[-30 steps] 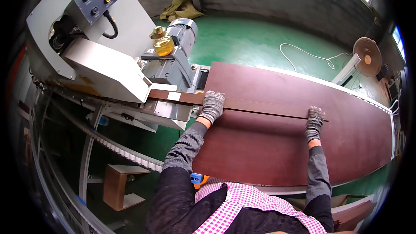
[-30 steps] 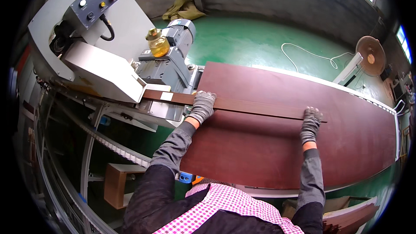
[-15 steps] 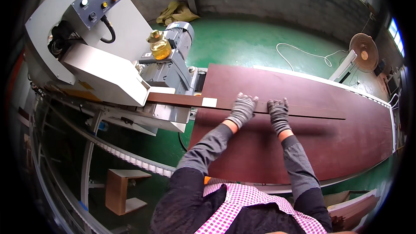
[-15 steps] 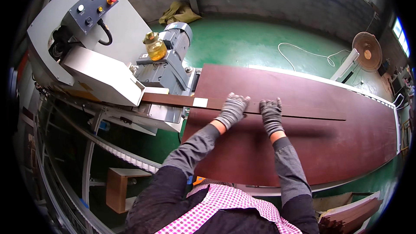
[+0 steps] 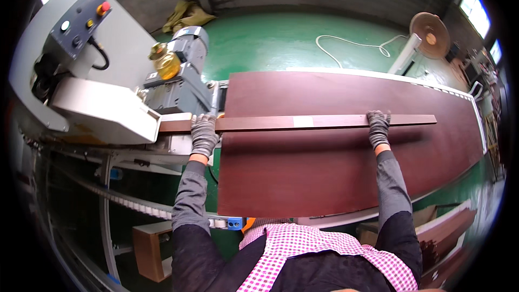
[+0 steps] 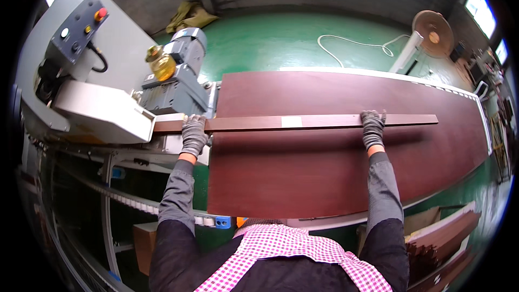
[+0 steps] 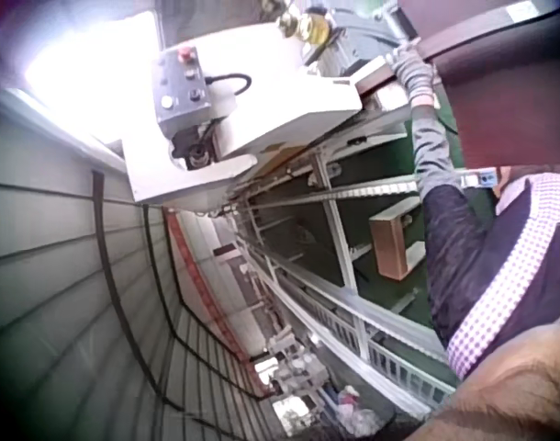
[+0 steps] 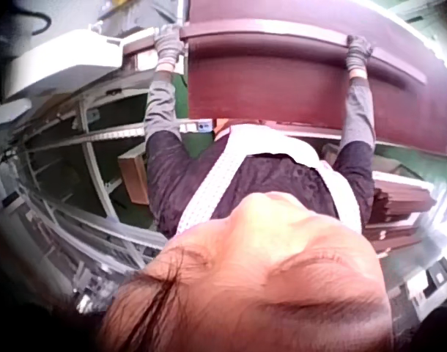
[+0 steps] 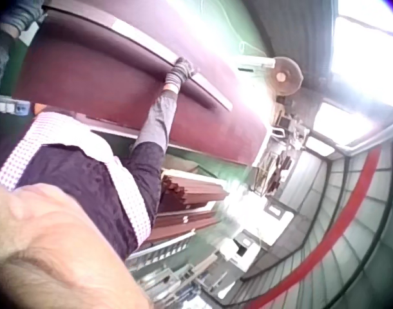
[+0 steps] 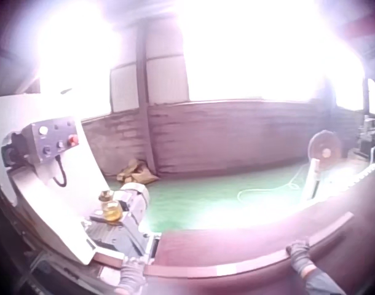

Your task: The person sands long wooden boards one at a time by placing them on a belt sanding machine and moving them back and forth, then transfers each sanded board to a stack on a pallet.

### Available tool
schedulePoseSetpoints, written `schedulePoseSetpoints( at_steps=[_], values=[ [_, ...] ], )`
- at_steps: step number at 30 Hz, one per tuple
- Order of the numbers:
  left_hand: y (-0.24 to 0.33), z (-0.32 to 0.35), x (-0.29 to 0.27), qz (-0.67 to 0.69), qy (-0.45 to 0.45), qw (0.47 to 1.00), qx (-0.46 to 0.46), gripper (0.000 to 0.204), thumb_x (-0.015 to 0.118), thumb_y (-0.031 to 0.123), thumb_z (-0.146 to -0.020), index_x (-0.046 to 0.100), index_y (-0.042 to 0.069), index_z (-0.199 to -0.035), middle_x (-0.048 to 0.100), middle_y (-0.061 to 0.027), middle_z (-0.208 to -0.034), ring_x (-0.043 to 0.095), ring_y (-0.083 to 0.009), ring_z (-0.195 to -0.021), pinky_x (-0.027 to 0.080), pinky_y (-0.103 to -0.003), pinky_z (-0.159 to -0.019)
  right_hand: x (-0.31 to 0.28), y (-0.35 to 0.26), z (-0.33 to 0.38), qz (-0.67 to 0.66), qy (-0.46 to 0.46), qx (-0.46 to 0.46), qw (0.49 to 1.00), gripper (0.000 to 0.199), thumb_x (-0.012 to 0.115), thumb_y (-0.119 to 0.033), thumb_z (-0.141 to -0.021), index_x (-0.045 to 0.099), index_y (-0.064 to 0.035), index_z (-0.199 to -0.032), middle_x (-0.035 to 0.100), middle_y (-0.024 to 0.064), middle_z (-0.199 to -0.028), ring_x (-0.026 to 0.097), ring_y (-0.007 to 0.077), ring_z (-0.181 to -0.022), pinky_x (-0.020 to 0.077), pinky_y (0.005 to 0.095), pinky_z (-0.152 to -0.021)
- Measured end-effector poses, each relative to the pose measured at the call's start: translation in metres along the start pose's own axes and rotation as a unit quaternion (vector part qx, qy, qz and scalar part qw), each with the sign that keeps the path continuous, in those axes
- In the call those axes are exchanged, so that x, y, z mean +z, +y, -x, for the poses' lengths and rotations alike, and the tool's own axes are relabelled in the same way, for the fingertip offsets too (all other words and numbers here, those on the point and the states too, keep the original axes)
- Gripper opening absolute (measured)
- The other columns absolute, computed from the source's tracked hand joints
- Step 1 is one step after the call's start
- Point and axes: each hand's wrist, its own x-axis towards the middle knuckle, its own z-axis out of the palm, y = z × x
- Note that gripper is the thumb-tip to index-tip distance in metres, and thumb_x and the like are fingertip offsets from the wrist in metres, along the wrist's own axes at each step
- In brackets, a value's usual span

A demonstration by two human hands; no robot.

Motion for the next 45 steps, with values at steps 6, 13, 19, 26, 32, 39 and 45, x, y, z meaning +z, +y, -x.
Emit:
schedulePoseSetpoints(
  at_steps=[6, 13, 19, 26, 32, 39, 45],
  values=[
    [0.118, -0.016, -0.017, -0.003, -0.036, 0.984, 0.173, 0.033, 0.072, 0.029, -0.072, 0.063, 0.010, -0.097, 0.065, -0.0116, -0.092, 0.066, -0.0292, -0.087, 0.051, -0.043, -0.080, 0.043, 0.122, 0.078, 0.002, 0.078, 0.187, 0.979, 0.044, 0.047, -0.019, -0.091, 0.049, -0.0185, -0.135, 0.047, 0.0111, -0.141, 0.038, 0.0305, -0.137, 0.0183, 0.0511, -0.116],
    [0.285, -0.028, -0.051, 0.147, -0.041, 0.950, 0.272, 0.011, 0.060, 0.013, -0.074, 0.070, 0.010, -0.074, 0.069, -0.0139, -0.078, 0.070, -0.0328, -0.076, 0.055, -0.045, -0.062, 0.049, 0.055, 0.196, -0.559, 0.231, 0.312, 0.733, 0.051, 0.063, -0.016, -0.085, 0.046, -0.0076, -0.132, 0.053, 0.0188, -0.127, 0.055, 0.0294, -0.115, 0.0461, 0.0382, -0.098],
    [0.434, -0.051, -0.109, 0.359, -0.547, 0.680, 0.332, 0.040, 0.069, 0.036, -0.084, 0.069, -0.003, -0.093, 0.069, -0.0140, -0.075, 0.068, -0.0171, -0.064, 0.054, -0.034, -0.062, -0.021, -0.021, 0.236, -0.957, -0.003, 0.222, 0.185, 0.042, 0.058, -0.037, -0.096, 0.053, -0.0080, -0.125, 0.063, 0.0080, -0.111, 0.062, 0.0241, -0.097, 0.0516, 0.0356, -0.086],
    [0.440, -0.012, -0.119, 0.345, -0.436, 0.687, 0.467, 0.040, 0.055, 0.037, -0.096, 0.065, -0.002, -0.097, 0.064, -0.0028, -0.079, 0.055, -0.0149, -0.069, 0.047, -0.034, -0.069, 0.003, -0.018, 0.210, -0.983, 0.079, 0.162, -0.033, 0.029, 0.064, -0.024, -0.094, 0.053, -0.0150, -0.119, 0.063, 0.0059, -0.113, 0.060, 0.0260, -0.104, 0.0519, 0.0433, -0.090],
    [0.228, 0.046, -0.096, 0.500, -0.672, 0.538, 0.097, 0.087, 0.025, 0.073, -0.092, 0.064, -0.003, -0.109, 0.068, -0.0140, -0.094, 0.064, -0.0234, -0.088, 0.052, -0.038, -0.080, 0.022, 0.011, 0.215, -0.995, 0.072, 0.065, -0.003, 0.032, 0.056, -0.033, -0.096, 0.057, -0.0086, -0.116, 0.064, 0.0145, -0.115, 0.060, 0.0369, -0.106, 0.0487, 0.0533, -0.093],
    [0.189, 0.056, -0.109, 0.651, -0.676, 0.340, 0.064, 0.101, 0.029, 0.084, -0.082, 0.051, -0.001, -0.130, 0.063, -0.0191, -0.114, 0.065, -0.0284, -0.095, 0.053, -0.040, -0.080, 0.005, 0.077, 0.211, -0.975, 0.160, 0.155, 0.001, 0.034, 0.057, -0.030, -0.092, 0.060, 0.0014, -0.105, 0.066, 0.0165, -0.103, 0.062, 0.0362, -0.103, 0.0480, 0.0550, -0.098],
    [0.272, 0.105, -0.126, 0.615, -0.657, 0.381, 0.212, 0.063, 0.072, 0.036, -0.084, 0.050, -0.001, -0.129, 0.063, -0.0121, -0.107, 0.063, -0.0230, -0.099, 0.052, -0.038, -0.089, -0.022, 0.067, 0.260, -0.864, 0.157, 0.340, 0.336, 0.043, 0.066, -0.026, -0.087, 0.047, -0.0029, -0.118, 0.052, 0.0187, -0.111, 0.052, 0.0311, -0.103, 0.0452, 0.0469, -0.093]
  ],
)
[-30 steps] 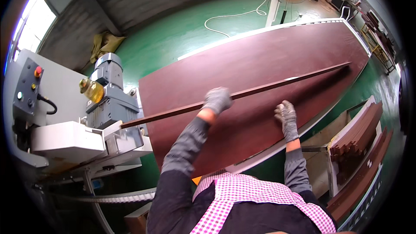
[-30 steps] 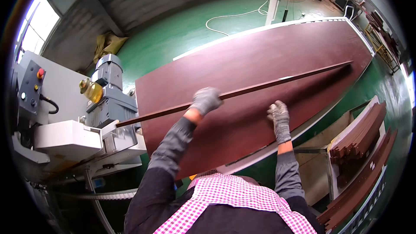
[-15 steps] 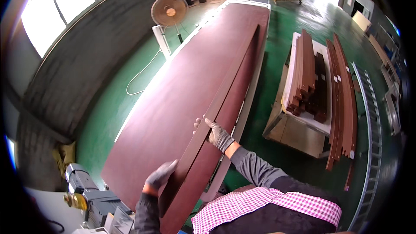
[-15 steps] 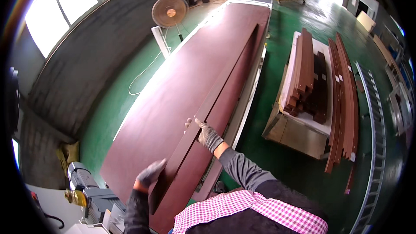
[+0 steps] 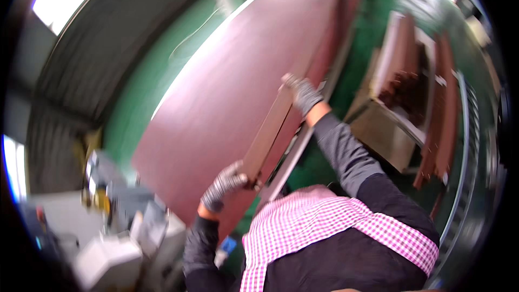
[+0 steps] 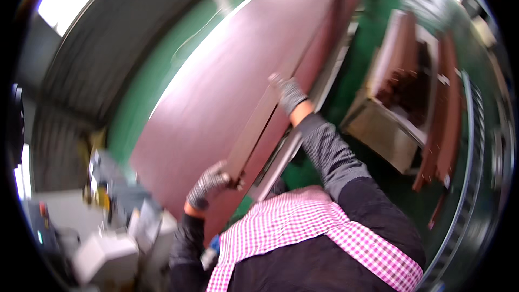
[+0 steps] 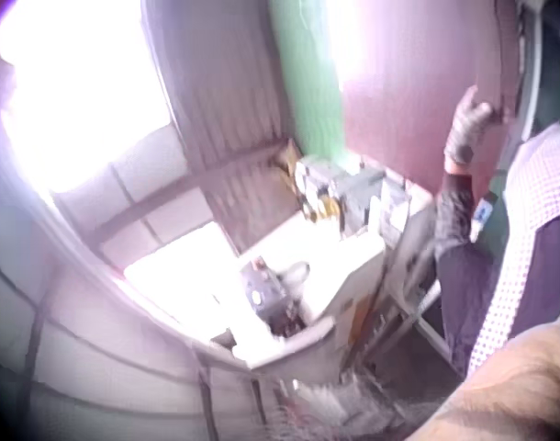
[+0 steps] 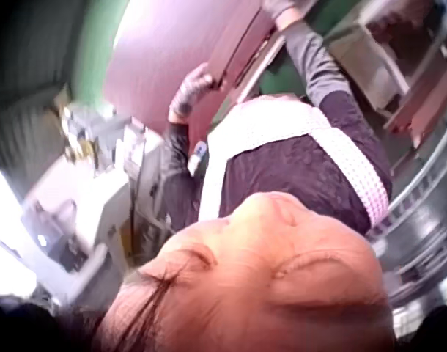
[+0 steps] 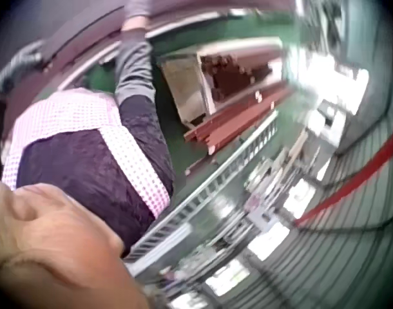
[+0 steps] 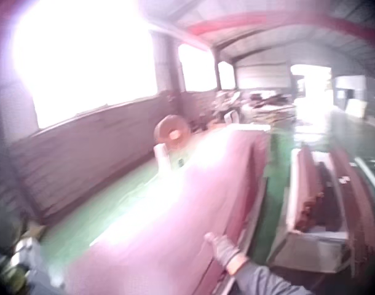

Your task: The person sands long wooden boards one at a time by placing them on a belt sanding machine and moving them back and forth, then transfers each sanded board to a stack on a pallet.

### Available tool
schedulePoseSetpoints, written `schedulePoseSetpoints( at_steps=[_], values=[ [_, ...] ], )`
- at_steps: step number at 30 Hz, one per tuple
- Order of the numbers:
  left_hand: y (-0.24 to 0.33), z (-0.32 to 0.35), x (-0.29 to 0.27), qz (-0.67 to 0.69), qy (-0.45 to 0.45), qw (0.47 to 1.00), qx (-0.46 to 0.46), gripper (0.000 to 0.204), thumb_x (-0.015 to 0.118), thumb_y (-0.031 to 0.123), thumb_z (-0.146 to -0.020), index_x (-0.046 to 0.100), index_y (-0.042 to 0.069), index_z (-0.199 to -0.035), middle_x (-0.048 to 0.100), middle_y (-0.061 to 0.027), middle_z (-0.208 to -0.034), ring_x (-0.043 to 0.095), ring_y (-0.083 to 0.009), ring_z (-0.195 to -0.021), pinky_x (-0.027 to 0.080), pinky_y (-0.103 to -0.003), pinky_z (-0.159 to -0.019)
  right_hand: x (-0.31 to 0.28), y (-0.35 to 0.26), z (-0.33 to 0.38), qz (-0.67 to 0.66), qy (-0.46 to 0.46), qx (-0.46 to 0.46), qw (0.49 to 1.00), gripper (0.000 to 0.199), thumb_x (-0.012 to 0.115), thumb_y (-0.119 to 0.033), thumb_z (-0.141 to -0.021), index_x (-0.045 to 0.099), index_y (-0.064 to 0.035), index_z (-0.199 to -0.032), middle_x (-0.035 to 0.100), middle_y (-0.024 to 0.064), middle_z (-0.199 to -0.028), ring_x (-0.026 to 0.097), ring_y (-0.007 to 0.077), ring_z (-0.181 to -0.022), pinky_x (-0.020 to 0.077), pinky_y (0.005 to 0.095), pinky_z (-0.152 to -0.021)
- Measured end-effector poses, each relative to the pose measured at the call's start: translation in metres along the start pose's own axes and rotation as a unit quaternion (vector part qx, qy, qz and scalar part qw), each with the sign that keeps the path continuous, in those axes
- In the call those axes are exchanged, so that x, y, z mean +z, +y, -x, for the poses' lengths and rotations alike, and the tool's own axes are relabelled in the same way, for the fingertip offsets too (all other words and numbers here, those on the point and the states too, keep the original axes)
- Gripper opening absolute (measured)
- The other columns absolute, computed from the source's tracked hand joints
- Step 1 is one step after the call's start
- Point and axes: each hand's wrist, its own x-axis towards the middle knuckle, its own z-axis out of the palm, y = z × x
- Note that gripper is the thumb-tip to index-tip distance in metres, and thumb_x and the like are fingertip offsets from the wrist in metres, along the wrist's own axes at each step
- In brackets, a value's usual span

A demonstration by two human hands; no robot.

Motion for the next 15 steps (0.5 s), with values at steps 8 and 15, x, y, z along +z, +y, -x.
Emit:
schedulePoseSetpoints(
  at_steps=[8, 15],
  values=[
    [-0.107, -0.172, 0.056, -0.064, -0.275, 0.951, -0.125, 0.074, 0.063, 0.045, -0.090, 0.034, 0.004, -0.144, 0.050, -0.0126, -0.132, 0.054, -0.0287, -0.118, 0.044, -0.044, -0.102, -0.070, -0.042, 0.108, 0.432, 0.240, 0.112, 0.862, 0.096, 0.073, -0.029, -0.072, 0.023, 0.0051, -0.147, 0.048, 0.0283, -0.137, 0.052, 0.0361, -0.124, 0.0439, 0.0388, -0.102],
    [-0.115, -0.357, 0.111, 0.119, -0.243, 0.955, -0.119, 0.043, 0.050, 0.047, -0.096, 0.055, 0.013, -0.122, 0.059, -0.0073, -0.121, 0.053, -0.0309, -0.116, 0.041, -0.052, -0.100, -0.147, -0.012, 0.293, 0.490, 0.308, 0.021, 0.815, 0.089, 0.078, -0.025, -0.064, 0.039, 0.0042, -0.140, 0.063, 0.0257, -0.116, 0.064, 0.0356, -0.103, 0.0517, 0.0391, -0.087]
  ],
)
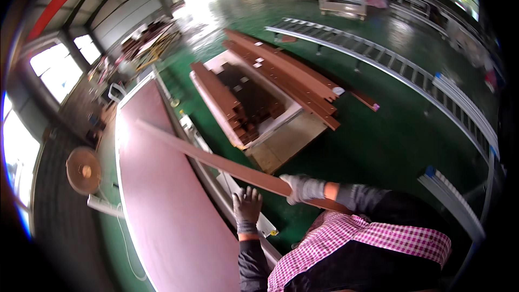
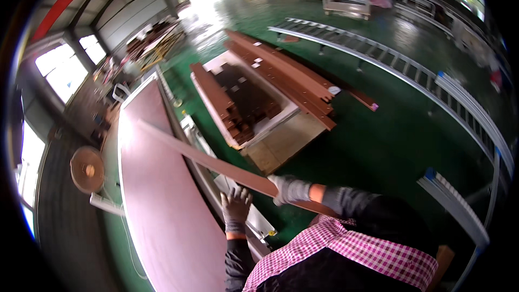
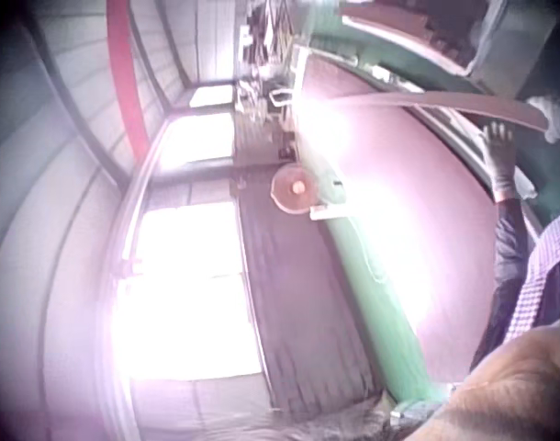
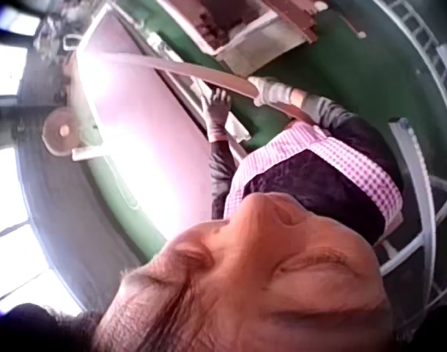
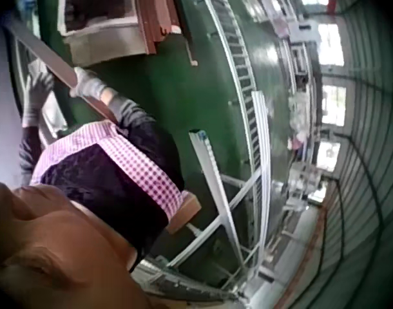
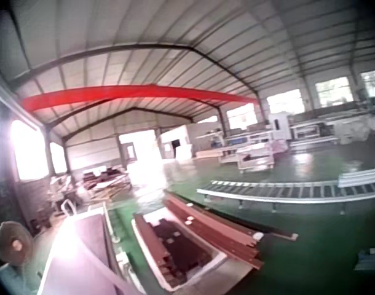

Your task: The person sands long wooden boards one at a time by placing them on a belt sanding machine and moving them back and forth, then transfers each sanded board to a stack on a pallet.

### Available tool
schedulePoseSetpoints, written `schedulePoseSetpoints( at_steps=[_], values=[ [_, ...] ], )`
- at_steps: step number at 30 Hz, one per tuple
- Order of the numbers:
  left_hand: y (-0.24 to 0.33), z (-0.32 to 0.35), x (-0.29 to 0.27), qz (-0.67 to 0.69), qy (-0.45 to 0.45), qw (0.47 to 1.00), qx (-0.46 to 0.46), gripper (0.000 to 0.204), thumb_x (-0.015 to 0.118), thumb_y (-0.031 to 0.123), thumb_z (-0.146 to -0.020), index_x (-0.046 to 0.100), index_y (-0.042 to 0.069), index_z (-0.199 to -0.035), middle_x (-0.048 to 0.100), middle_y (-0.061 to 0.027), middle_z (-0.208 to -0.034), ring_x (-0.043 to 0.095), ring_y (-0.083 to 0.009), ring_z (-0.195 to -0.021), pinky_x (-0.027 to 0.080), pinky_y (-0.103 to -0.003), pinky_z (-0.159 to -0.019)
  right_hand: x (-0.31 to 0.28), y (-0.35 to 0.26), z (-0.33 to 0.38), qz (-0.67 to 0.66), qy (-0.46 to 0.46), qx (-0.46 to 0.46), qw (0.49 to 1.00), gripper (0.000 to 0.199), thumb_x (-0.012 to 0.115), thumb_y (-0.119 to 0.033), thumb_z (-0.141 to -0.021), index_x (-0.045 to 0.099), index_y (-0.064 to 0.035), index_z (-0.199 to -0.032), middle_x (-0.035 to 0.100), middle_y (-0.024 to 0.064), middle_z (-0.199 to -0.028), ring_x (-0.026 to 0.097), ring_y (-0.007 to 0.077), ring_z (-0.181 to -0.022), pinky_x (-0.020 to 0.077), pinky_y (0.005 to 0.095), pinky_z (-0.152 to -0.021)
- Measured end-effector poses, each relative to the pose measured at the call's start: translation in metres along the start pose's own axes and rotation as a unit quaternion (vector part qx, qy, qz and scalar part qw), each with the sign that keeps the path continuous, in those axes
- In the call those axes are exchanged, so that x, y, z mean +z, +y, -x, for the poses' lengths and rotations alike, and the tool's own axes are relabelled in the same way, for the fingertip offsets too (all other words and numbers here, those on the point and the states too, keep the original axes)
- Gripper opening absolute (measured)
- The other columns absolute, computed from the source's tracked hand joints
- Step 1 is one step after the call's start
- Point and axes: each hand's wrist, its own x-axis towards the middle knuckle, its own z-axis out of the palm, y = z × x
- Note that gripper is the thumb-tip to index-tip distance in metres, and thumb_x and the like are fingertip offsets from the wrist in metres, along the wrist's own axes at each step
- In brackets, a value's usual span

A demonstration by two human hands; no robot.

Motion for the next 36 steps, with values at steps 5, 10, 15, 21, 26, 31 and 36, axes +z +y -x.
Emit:
schedulePoseSetpoints(
  at_steps=[5, 10, 15, 21, 26, 31, 36],
  values=[
    [-0.020, -0.053, 0.083, -0.004, -0.051, 0.996, 0.073, 0.045, 0.069, 0.015, -0.087, 0.052, 0.007, -0.128, 0.062, -0.0068, -0.118, 0.060, -0.0283, -0.107, 0.046, -0.044, -0.100, -0.063, 0.002, 0.112, 0.022, -0.068, 0.105, 0.992, 0.084, 0.071, -0.026, -0.071, 0.037, -0.0010, -0.144, 0.062, 0.0249, -0.119, 0.062, 0.0365, -0.106, 0.0484, 0.0408, -0.093],
    [-0.041, -0.085, 0.172, -0.035, -0.051, 0.997, 0.044, 0.052, 0.076, 0.009, -0.080, 0.051, 0.010, -0.126, 0.062, -0.0066, -0.117, 0.062, -0.0243, -0.106, 0.051, -0.040, -0.095, -0.103, 0.087, 0.119, 0.038, -0.049, 0.079, 0.995, 0.087, 0.072, -0.030, -0.074, 0.032, -0.0030, -0.146, 0.059, 0.0227, -0.123, 0.062, 0.0348, -0.106, 0.0499, 0.0403, -0.090],
    [-0.074, -0.169, 0.278, -0.122, -0.072, 0.987, 0.077, 0.046, 0.071, 0.008, -0.086, 0.048, 0.005, -0.126, 0.060, -0.0110, -0.120, 0.062, -0.0287, -0.107, 0.051, -0.042, -0.096, -0.199, 0.158, 0.116, 0.048, 0.083, 0.038, 0.995, 0.082, 0.069, -0.030, -0.079, 0.031, -0.0041, -0.147, 0.058, 0.0240, -0.123, 0.061, 0.0361, -0.105, 0.0492, 0.0435, -0.092],
    [-0.155, -0.278, 0.401, -0.135, -0.145, 0.979, 0.047, 0.040, 0.070, 0.009, -0.086, 0.051, 0.007, -0.122, 0.060, -0.0118, -0.122, 0.061, -0.0306, -0.108, 0.049, -0.046, -0.097, -0.292, 0.255, 0.146, 0.000, 0.232, 0.030, 0.972, 0.078, 0.072, -0.029, -0.077, 0.039, -0.0003, -0.142, 0.055, 0.0242, -0.130, 0.057, 0.0354, -0.116, 0.0462, 0.0415, -0.099],
    [-0.236, -0.333, 0.450, -0.149, -0.144, 0.978, -0.005, 0.034, 0.066, 0.007, -0.088, 0.054, 0.005, -0.120, 0.062, -0.0127, -0.119, 0.062, -0.0280, -0.105, 0.050, -0.043, -0.095, -0.295, 0.334, 0.175, -0.040, 0.191, 0.158, 0.968, 0.084, 0.073, -0.028, -0.071, 0.039, 0.0017, -0.141, 0.056, 0.0249, -0.128, 0.056, 0.0367, -0.117, 0.0452, 0.0411, -0.101],
    [-0.324, -0.375, 0.457, -0.099, -0.129, 0.982, -0.096, 0.030, 0.060, 0.009, -0.093, 0.054, 0.002, -0.121, 0.062, -0.0119, -0.119, 0.061, -0.0299, -0.107, 0.048, -0.044, -0.098, -0.291, 0.390, 0.194, -0.017, 0.284, 0.153, 0.946, 0.082, 0.075, -0.031, -0.065, 0.046, 0.0016, -0.135, 0.065, 0.0245, -0.110, 0.065, 0.0391, -0.098, 0.0548, 0.0431, -0.083],
    [-0.385, -0.406, 0.425, -0.090, -0.059, 0.980, -0.164, 0.032, 0.058, 0.009, -0.095, 0.052, 0.005, -0.125, 0.065, -0.0104, -0.115, 0.063, -0.0290, -0.103, 0.049, -0.045, -0.096, -0.303, 0.417, 0.201, -0.152, 0.207, 0.238, 0.937, 0.085, 0.077, -0.037, -0.063, 0.045, -0.0041, -0.136, 0.066, 0.0222, -0.109, 0.067, 0.0352, -0.095, 0.0555, 0.0420, -0.080]
  ],
)
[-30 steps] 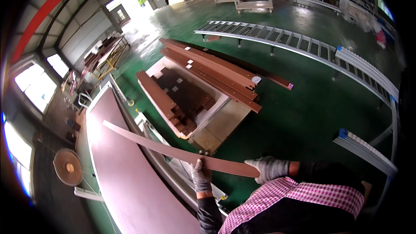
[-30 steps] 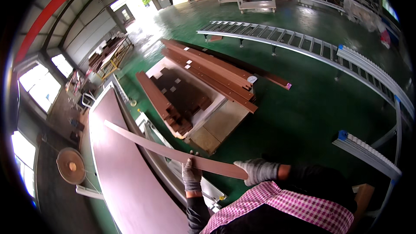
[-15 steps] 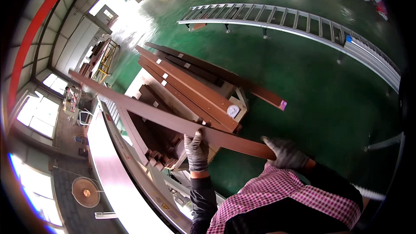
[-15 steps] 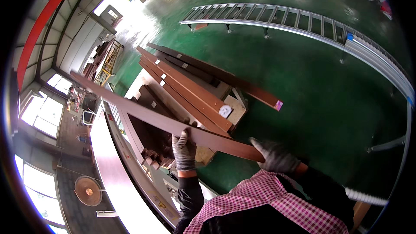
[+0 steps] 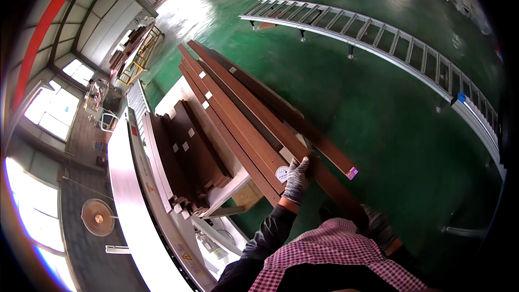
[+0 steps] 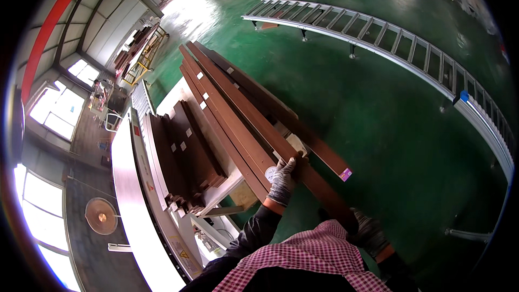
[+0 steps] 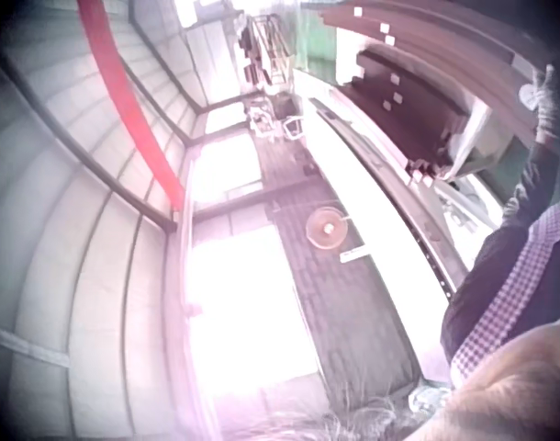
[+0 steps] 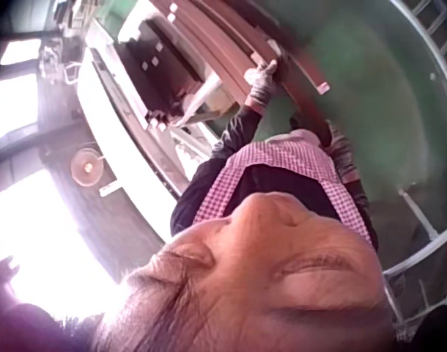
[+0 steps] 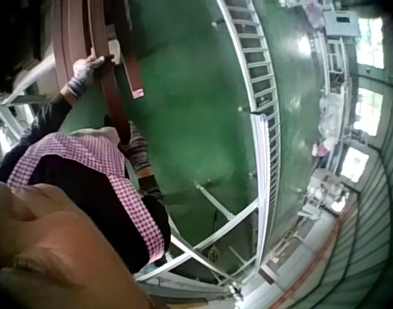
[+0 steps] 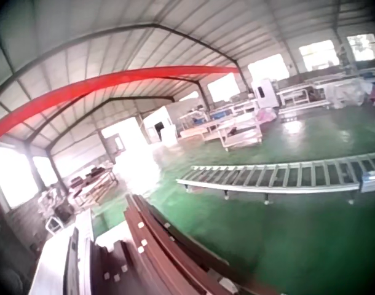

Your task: The person sands long wooden boards one at a time by placing them on a belt sanding machine and moving them back and forth, then transfers each sanded board to a stack on a pallet.

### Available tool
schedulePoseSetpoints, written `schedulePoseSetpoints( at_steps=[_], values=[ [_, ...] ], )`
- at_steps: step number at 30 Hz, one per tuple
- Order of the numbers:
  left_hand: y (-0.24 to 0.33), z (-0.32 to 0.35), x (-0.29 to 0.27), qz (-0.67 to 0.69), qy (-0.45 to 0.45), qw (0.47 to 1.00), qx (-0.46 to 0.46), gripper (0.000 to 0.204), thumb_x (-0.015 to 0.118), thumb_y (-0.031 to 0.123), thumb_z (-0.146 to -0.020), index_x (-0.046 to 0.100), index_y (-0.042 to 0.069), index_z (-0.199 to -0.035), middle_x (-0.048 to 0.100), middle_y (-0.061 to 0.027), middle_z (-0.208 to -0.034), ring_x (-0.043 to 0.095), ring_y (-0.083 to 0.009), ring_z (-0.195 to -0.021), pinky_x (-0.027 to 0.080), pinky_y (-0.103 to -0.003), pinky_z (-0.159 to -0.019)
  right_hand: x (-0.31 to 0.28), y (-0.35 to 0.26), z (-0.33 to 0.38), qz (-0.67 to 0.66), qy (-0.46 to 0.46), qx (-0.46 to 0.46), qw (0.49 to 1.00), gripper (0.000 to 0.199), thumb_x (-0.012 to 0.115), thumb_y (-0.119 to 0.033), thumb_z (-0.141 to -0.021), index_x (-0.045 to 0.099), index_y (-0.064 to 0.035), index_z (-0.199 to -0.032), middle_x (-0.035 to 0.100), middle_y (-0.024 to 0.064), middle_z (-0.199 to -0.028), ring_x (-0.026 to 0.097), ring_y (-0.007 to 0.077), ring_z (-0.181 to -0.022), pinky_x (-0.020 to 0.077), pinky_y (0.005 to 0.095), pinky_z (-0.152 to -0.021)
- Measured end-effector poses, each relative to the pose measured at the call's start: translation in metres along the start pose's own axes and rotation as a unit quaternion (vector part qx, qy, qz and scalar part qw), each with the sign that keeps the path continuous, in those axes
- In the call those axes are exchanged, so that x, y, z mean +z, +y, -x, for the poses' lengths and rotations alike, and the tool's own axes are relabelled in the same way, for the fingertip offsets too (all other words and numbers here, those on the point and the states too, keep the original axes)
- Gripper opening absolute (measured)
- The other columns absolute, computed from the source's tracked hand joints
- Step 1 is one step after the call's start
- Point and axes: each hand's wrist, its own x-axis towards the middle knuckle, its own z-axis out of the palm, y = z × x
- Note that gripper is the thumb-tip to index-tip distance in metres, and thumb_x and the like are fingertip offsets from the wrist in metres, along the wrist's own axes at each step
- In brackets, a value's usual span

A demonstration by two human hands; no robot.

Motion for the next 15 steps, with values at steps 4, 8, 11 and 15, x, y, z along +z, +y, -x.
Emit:
schedulePoseSetpoints(
  at_steps=[4, 8, 11, 15],
  values=[
    [-0.003, -0.009, -0.001, -0.013, 0.092, 0.995, -0.025, 0.022, 0.058, 0.010, -0.095, 0.057, 0.006, -0.117, 0.066, -0.0067, -0.105, 0.063, -0.0228, -0.094, 0.052, -0.038, -0.086, -0.014, -0.011, -0.019, -0.048, -0.066, 0.028, 0.996, 0.089, 0.081, -0.033, -0.060, 0.045, -0.0041, -0.137, 0.065, 0.0205, -0.113, 0.066, 0.0308, -0.100, 0.0542, 0.0392, -0.084],
    [-0.011, -0.017, -0.023, -0.120, 0.164, 0.977, -0.060, 0.017, 0.057, 0.008, -0.095, 0.056, 0.003, -0.111, 0.064, -0.0089, -0.098, 0.062, -0.0231, -0.090, 0.052, -0.036, -0.080, -0.008, -0.011, -0.037, -0.076, -0.112, 0.067, 0.989, 0.092, 0.083, -0.028, -0.058, 0.044, -0.0034, -0.138, 0.064, 0.0196, -0.119, 0.063, 0.0280, -0.108, 0.0517, 0.0382, -0.090],
    [-0.021, -0.016, -0.028, -0.128, 0.145, 0.981, -0.012, 0.024, 0.056, 0.003, -0.092, 0.054, 0.002, -0.116, 0.064, -0.0088, -0.102, 0.060, -0.0218, -0.090, 0.050, -0.033, -0.079, 0.001, -0.004, -0.056, -0.083, -0.128, 0.021, 0.988, 0.095, 0.083, -0.030, -0.059, 0.042, -0.0035, -0.140, 0.063, 0.0205, -0.120, 0.063, 0.0305, -0.108, 0.0504, 0.0389, -0.093],
    [-0.034, -0.006, -0.049, -0.144, 0.028, 0.989, 0.001, 0.048, 0.048, -0.009, -0.085, 0.047, 0.000, -0.132, 0.058, -0.0117, -0.125, 0.056, -0.0256, -0.113, 0.045, -0.033, -0.095, 0.016, -0.007, -0.086, -0.041, -0.116, 0.038, 0.992, 0.087, 0.081, -0.029, -0.063, 0.044, -0.0049, -0.137, 0.063, 0.0219, -0.119, 0.062, 0.0347, -0.108, 0.0502, 0.0430, -0.092]
  ],
)
